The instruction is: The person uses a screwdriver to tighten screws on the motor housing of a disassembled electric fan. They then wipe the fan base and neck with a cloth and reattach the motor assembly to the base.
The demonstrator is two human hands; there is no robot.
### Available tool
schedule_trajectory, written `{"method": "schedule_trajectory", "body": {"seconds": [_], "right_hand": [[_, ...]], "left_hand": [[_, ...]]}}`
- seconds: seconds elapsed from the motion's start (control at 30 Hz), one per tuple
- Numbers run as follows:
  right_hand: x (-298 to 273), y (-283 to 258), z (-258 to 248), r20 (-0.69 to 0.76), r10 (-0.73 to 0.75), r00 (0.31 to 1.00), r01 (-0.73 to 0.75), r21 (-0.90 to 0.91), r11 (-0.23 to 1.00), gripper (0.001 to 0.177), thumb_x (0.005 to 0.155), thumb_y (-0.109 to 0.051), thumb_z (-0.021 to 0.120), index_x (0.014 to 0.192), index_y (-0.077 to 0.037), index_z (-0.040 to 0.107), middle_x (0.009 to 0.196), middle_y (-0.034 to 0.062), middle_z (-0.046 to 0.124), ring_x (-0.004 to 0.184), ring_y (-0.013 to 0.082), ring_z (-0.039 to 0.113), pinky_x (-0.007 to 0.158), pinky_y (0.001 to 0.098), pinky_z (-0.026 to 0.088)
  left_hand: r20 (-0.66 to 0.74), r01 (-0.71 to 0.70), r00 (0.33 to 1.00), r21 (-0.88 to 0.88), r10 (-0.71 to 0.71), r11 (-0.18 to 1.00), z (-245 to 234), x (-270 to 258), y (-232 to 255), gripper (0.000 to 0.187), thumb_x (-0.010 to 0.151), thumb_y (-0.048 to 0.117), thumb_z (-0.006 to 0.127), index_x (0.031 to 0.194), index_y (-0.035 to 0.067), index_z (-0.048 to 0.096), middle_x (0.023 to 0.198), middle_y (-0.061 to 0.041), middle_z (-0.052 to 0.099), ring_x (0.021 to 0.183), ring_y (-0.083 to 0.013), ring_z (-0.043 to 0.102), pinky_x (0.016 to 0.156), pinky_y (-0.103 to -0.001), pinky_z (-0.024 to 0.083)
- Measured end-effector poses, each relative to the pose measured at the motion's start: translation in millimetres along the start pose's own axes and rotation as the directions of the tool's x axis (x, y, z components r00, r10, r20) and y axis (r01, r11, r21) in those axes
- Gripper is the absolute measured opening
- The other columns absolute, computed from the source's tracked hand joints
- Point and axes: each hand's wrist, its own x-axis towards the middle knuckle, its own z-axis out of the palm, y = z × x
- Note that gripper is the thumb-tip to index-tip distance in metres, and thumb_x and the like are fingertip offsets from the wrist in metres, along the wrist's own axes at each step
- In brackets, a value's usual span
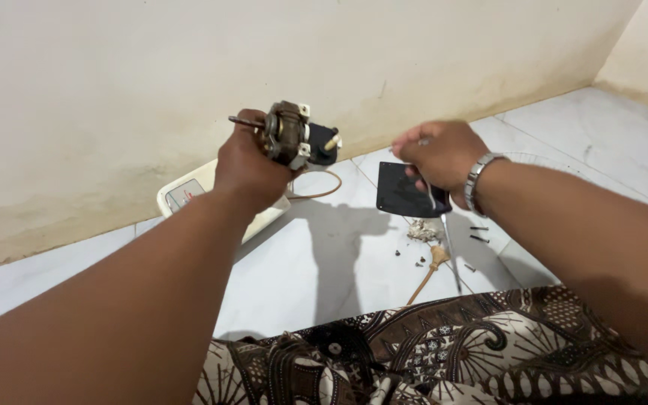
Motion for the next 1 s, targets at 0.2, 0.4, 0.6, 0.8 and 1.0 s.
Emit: {"method": "schedule_trajectory", "body": {"seconds": [0.2, 0.4, 0.6, 0.8, 1.0], "right_hand": [[13.1, 55.4, 14.2, 0.106, 0.256, 0.961, -0.271, 0.167, 0.948, 0.014, 0.092, -0.004, 0.066, 0.105, -0.003, 0.071, 0.086, 0.0061, 0.068, 0.067, 0.0117, 0.06, 0.054, 0.0285, 0.052], [18.2, 94.9, 31.8, 0.191, 0.384, 0.903, -0.41, 0.125, 0.903, 0.016, 0.093, -0.005, 0.064, 0.108, -0.003, 0.07, 0.089, 0.0069, 0.069, 0.07, 0.0123, 0.063, 0.054, 0.0274, 0.052], [17.0, 121.1, 40.3, 0.213, 0.406, 0.889, -0.434, 0.107, 0.894, 0.015, 0.093, -0.005, 0.065, 0.106, -0.002, 0.072, 0.09, 0.0085, 0.069, 0.07, 0.0123, 0.062, 0.055, 0.0286, 0.054], [15.2, 133.6, 47.1, 0.242, 0.43, 0.87, -0.467, 0.119, 0.876, 0.014, 0.093, -0.005, 0.064, 0.106, -0.003, 0.071, 0.09, 0.0064, 0.069, 0.072, 0.0119, 0.064, 0.055, 0.0288, 0.054], [13.2, 127.8, 47.3, 0.258, 0.415, 0.873, -0.462, 0.163, 0.872, 0.017, 0.092, -0.004, 0.063, 0.108, -0.004, 0.071, 0.094, 0.0046, 0.069, 0.074, 0.0115, 0.065, 0.057, 0.0283, 0.054]], "left_hand": [[0.009, -0.009, 1.0, 0.044, 0.009, 0.999, -8.6, 19.3, -6.5, 0.084, 0.067, 0.029, 0.096, 0.134, 0.015, 0.048, 0.125, -0.007, 0.069, 0.112, -0.02, 0.067, 0.095, -0.032, 0.055], [0.014, -0.032, 0.999, 0.089, 0.031, 0.996, -10.6, 20.1, -9.0, 0.083, 0.065, 0.03, 0.096, 0.134, 0.016, 0.05, 0.12, -0.006, 0.071, 0.109, -0.0189, 0.069, 0.094, -0.032, 0.055], [0.033, -0.042, 0.999, 0.024, 0.042, 0.999, -14.4, 13.4, -6.6, 0.079, 0.066, 0.021, 0.094, 0.132, 0.018, 0.05, 0.117, -0.001, 0.073, 0.106, -0.0147, 0.071, 0.088, -0.031, 0.058], [0.032, -0.024, 0.999, -0.013, 0.025, 1.0, -14.4, 9.7, -3.0, 0.072, 0.071, 0.016, 0.092, 0.13, 0.018, 0.05, 0.114, 0.002, 0.071, 0.104, -0.0123, 0.071, 0.087, -0.03, 0.06], [0.028, 0.021, 0.999, -0.035, -0.02, 0.999, -10.3, 10.0, -1.0, 0.071, 0.072, 0.009, 0.09, 0.13, 0.016, 0.049, 0.115, 0.0, 0.073, 0.105, -0.0124, 0.071, 0.088, -0.03, 0.06]]}}
